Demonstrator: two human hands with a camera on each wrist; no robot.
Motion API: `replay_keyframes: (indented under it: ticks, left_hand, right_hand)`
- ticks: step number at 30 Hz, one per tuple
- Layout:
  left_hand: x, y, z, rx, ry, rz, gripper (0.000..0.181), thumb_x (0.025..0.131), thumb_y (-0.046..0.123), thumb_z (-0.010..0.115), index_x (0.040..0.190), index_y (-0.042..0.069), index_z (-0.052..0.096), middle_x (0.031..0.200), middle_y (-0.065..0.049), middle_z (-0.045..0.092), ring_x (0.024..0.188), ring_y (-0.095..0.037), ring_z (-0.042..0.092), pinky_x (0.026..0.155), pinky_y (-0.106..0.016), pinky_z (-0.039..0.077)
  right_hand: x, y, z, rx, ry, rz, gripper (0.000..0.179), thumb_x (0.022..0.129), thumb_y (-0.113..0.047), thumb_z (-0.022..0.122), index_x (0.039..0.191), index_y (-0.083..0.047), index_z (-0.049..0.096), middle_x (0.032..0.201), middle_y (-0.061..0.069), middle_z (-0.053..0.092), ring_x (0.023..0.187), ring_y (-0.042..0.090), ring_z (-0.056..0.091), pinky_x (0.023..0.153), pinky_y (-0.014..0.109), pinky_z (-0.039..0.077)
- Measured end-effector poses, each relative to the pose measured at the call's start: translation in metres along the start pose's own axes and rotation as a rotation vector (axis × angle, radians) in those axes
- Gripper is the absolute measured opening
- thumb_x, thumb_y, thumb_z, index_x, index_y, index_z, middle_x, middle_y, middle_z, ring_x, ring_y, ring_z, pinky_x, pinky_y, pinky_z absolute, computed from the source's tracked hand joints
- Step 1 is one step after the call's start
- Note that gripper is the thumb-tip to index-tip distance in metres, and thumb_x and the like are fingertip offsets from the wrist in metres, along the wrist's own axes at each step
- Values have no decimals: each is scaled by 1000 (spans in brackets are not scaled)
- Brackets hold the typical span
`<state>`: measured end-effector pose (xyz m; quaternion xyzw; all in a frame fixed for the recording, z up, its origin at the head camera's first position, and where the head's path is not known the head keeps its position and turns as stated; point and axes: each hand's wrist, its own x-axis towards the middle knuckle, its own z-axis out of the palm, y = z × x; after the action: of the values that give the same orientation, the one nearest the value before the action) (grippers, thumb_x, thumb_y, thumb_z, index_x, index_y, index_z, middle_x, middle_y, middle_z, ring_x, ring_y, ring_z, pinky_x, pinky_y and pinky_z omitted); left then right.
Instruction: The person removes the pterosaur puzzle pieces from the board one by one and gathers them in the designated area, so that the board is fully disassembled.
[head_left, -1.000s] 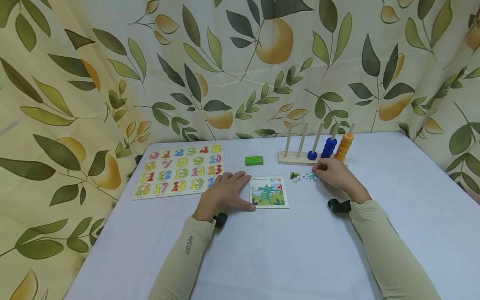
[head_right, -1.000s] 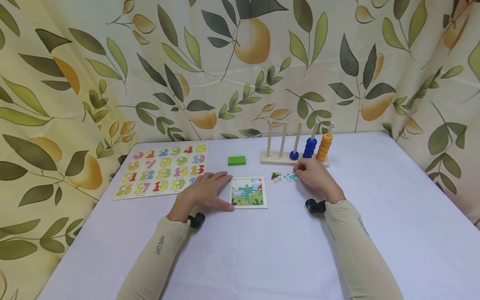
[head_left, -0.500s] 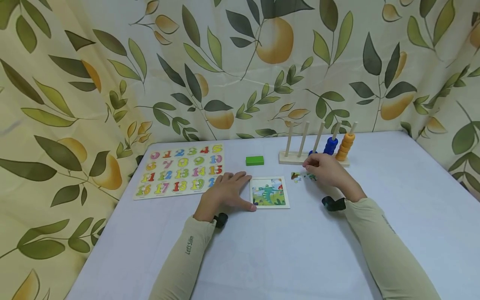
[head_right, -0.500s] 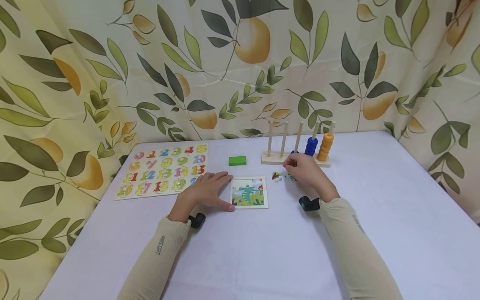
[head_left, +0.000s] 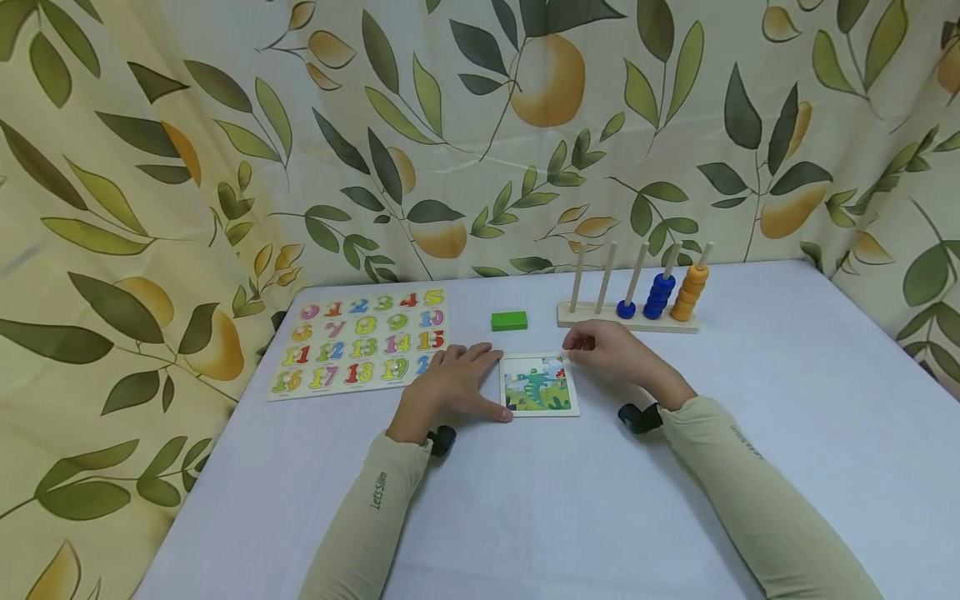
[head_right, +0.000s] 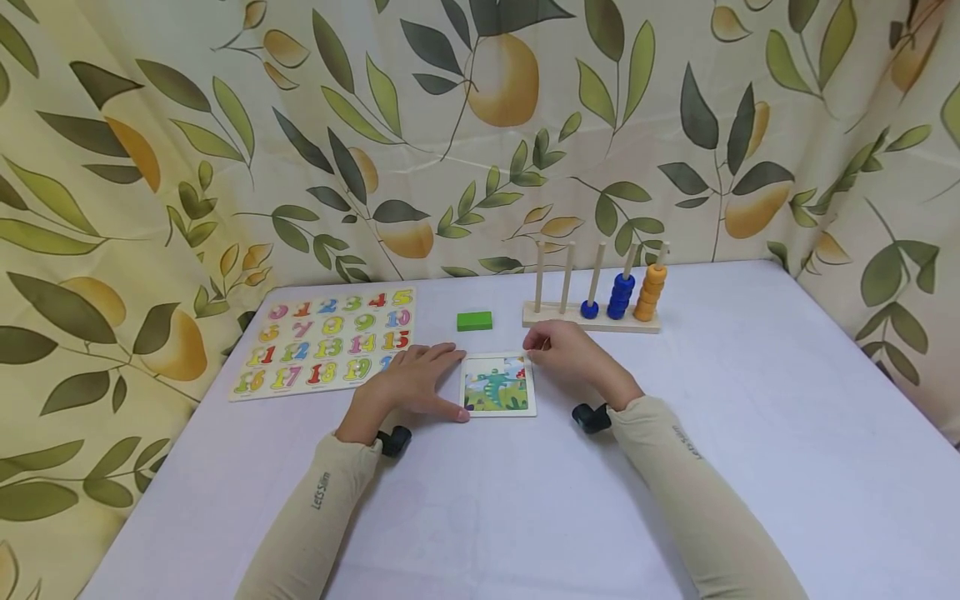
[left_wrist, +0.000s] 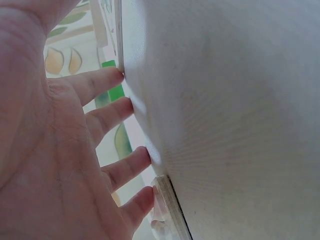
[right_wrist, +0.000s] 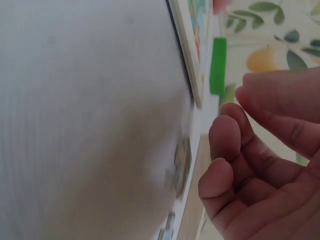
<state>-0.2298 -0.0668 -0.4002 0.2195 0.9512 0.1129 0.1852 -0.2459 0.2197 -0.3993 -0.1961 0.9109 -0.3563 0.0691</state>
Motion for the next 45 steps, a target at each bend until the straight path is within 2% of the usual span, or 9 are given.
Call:
replay_keyframes:
  ticks: [7, 16, 26, 31, 38, 45]
  left_hand:
    - [1, -1, 0, -6, 2, 1, 105, 85, 65, 82, 170, 27, 33, 176, 2, 24, 158, -34, 20, 129, -55, 12]
    - [4, -2, 1, 6, -12, 0, 106, 86, 66, 81, 171, 27, 31, 177, 2, 22, 159, -34, 19, 130, -54, 12]
    - [5, -2, 2, 19, -12, 2, 106, 86, 67, 81, 171, 28, 31, 177, 2, 23, 158, -34, 20, 129, -54, 13]
    - [7, -3, 3, 17, -22, -11, 106, 86, 67, 81, 171, 29, 30, 177, 3, 21, 159, -33, 19, 130, -54, 12]
    - [3, -2, 1, 12, -7, 5, 106, 85, 67, 82, 171, 28, 32, 177, 2, 23, 158, -34, 20, 129, -55, 13]
    - [3, -2, 1, 10, -3, 3, 106, 85, 66, 82, 171, 28, 32, 177, 2, 24, 158, -34, 21, 129, -55, 13]
  right_hand:
    - [5, -13, 11, -1, -58, -84, 12, 97, 1, 74, 108, 3, 75, 93, 6, 68, 86, 23, 58, 76, 37, 52]
    - [7, -19, 20, -65, -134, -65, 15, 96, -1, 74, 111, -1, 76, 100, 10, 60, 91, 26, 55, 79, 39, 49]
    - [7, -19, 24, -104, -137, -37, 13, 96, -3, 77, 109, -2, 77, 105, 13, 56, 92, 26, 54, 79, 38, 48]
    - [7, -21, 24, -100, -131, -57, 11, 96, -1, 77, 107, -1, 75, 104, 14, 55, 90, 26, 53, 77, 37, 47]
    - [6, -20, 25, -100, -111, -75, 10, 95, 0, 77, 104, -2, 73, 105, 14, 55, 90, 26, 53, 76, 37, 47]
    - [6, -19, 24, -92, -83, -73, 24, 96, 4, 71, 120, 4, 69, 108, 14, 64, 94, 28, 58, 85, 45, 54]
